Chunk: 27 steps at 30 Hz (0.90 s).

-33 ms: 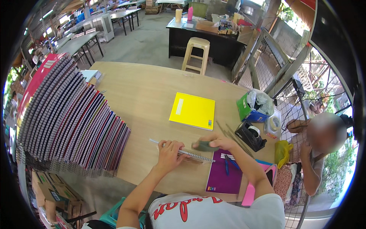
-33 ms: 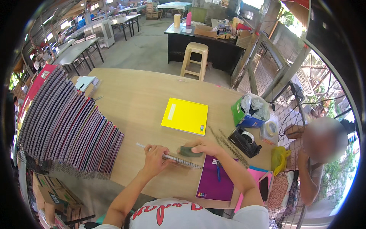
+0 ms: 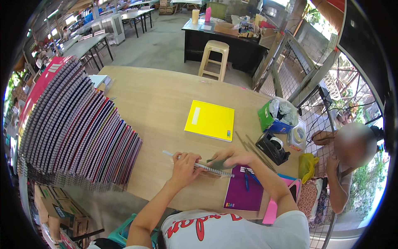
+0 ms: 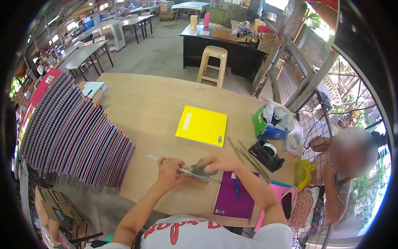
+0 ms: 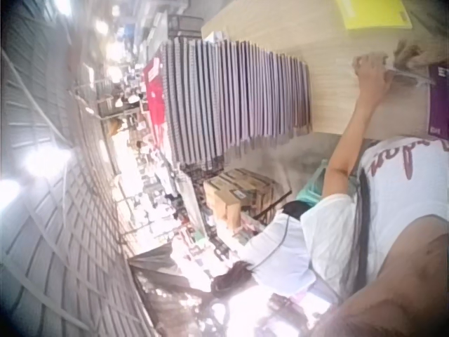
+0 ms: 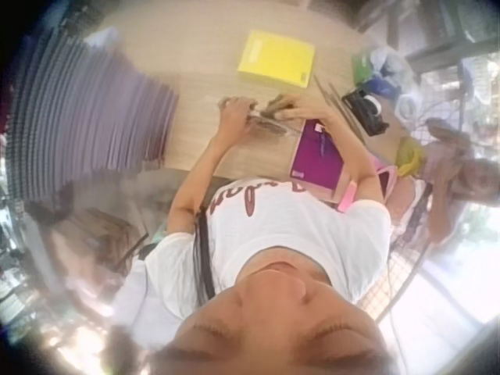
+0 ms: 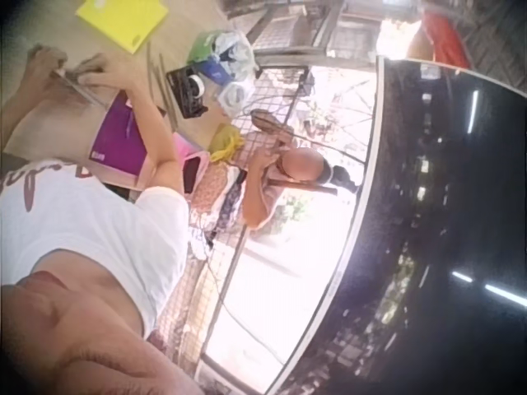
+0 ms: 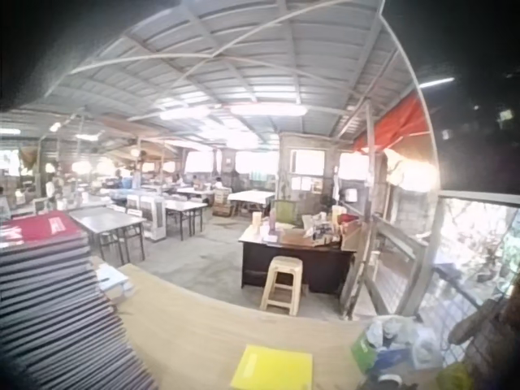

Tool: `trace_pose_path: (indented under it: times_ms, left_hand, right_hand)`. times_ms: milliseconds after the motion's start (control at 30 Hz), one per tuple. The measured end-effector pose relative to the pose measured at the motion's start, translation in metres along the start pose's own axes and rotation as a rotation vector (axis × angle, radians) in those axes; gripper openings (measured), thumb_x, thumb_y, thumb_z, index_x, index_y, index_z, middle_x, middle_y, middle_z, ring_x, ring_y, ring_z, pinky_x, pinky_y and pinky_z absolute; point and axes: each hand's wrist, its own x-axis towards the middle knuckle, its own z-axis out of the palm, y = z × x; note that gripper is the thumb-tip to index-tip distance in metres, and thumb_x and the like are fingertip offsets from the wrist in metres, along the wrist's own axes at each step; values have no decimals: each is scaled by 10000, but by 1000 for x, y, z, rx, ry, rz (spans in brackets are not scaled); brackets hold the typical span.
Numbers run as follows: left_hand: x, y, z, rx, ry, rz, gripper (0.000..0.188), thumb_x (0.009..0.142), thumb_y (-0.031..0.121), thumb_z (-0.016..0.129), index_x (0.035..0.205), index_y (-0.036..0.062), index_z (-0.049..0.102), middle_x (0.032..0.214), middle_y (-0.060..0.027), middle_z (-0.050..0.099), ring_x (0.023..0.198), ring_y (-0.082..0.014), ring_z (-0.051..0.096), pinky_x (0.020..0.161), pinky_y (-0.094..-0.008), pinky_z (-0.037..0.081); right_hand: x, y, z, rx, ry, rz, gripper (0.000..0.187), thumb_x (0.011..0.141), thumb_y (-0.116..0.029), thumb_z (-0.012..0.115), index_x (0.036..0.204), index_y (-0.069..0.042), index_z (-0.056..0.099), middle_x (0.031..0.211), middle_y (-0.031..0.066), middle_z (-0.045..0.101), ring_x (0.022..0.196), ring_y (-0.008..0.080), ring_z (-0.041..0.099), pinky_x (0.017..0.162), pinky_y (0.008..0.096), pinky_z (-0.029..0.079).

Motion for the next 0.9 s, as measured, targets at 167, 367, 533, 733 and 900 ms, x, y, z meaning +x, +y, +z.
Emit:
trace_pose_path:
  times_ms: [167, 367, 533, 733, 900]
  left_hand:
    - [6, -1, -31, 236, 245, -146, 478, 599, 302, 857, 925, 121, 558, 1052, -108, 495, 984, -261, 486, 921, -429, 313]
    - [-10, -28, -22, -209, 98, -338, 478, 559, 217, 886, 876, 68, 561, 1060, -134, 477, 1023, -324, 469, 811, -410, 444]
    - [-3, -31, -21, -149, 141, -244, 490, 539, 190, 889, 865, 66, 544, 1013, -123, 450, 968, -292, 462, 819, -383, 422]
    - [-3, -27, -25, -154, 112, -256, 459, 563, 186, 879, 857, 63, 549, 1014, -128, 450, 970, -297, 458, 817, -394, 419]
    - [-4, -29, -26, -151, 123, -250, 423, 581, 179, 866, 860, 76, 565, 1034, -126, 474, 984, -312, 460, 798, -405, 430]
  right_hand:
    - [12, -1, -2, -125, -7, -68, 484, 808, -473, 621, 1151, -136, 687, 1213, 157, 542, 1147, 295, 487, 982, 385, 384]
    - [20, -12, 8, 85, -19, -105, 484, 800, -393, 674, 1122, -32, 682, 1318, 149, 486, 1199, 267, 458, 982, 375, 378]
    - [21, -22, -9, -287, 134, 42, 416, 813, -375, 668, 1114, -90, 699, 1314, 156, 489, 1188, 272, 474, 980, 370, 386]
    - [21, 23, 22, -194, 112, 51, 388, 858, -345, 639, 1170, -117, 672, 1259, 184, 536, 1162, 300, 502, 975, 366, 399]
    - [20, -18, 30, -49, 11, -95, 403, 850, -353, 647, 1182, -124, 666, 1256, 182, 542, 1170, 295, 496, 981, 382, 398]
